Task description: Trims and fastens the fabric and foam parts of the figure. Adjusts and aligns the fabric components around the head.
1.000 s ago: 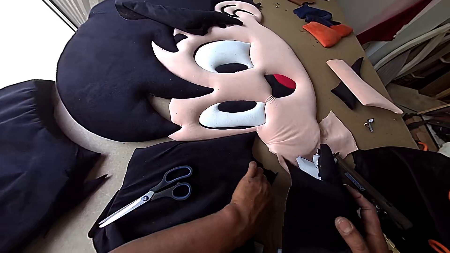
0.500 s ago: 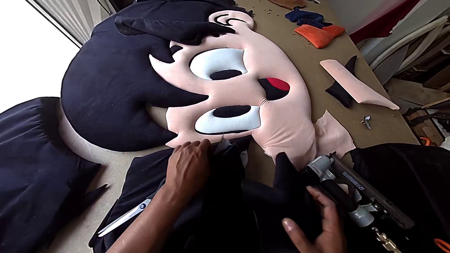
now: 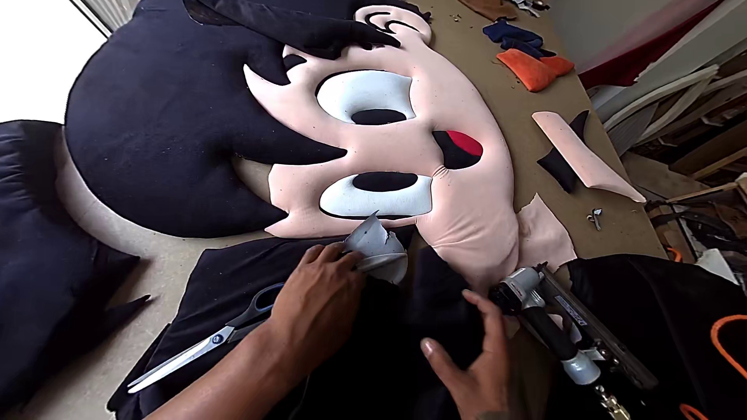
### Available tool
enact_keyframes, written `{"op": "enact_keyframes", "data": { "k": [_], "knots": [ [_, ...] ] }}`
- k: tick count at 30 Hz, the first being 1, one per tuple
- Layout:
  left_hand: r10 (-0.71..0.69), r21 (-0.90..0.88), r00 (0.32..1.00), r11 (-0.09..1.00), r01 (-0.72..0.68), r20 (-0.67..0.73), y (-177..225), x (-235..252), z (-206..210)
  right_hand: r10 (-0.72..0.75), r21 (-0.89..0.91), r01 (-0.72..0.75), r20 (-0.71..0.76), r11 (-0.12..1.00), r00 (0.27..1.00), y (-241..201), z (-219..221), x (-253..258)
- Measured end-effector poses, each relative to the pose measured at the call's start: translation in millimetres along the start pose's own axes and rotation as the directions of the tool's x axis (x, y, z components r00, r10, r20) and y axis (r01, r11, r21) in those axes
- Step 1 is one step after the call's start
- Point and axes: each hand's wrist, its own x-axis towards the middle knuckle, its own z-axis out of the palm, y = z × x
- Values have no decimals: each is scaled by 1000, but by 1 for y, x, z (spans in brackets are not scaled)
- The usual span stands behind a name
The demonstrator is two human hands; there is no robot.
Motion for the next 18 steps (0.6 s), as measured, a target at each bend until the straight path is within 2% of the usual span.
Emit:
{"op": "enact_keyframes", "data": {
  "k": [2,6,8,11,15,18],
  "knots": [
    [-29,63,998,998,26,51,-3,4,-15,52,-133,-61,-67,989,996,2,30,5],
    [-35,56,999,998,36,-10,1,27,-31,50,-293,-70,-75,953,996,6,53,13],
    [20,-21,986,999,-23,-163,0,44,-19,5,-333,-41,-107,942,994,10,57,16],
    [87,-124,919,982,-145,-384,-3,74,20,-49,-388,-12,-149,922,988,12,64,17],
    [79,-159,910,975,-156,-407,-4,93,53,-67,-435,-20,-183,900,981,11,73,18],
    [67,-180,910,972,-152,-410,-7,91,57,-76,-448,-23,-200,894,977,11,78,19]
  ]
}}
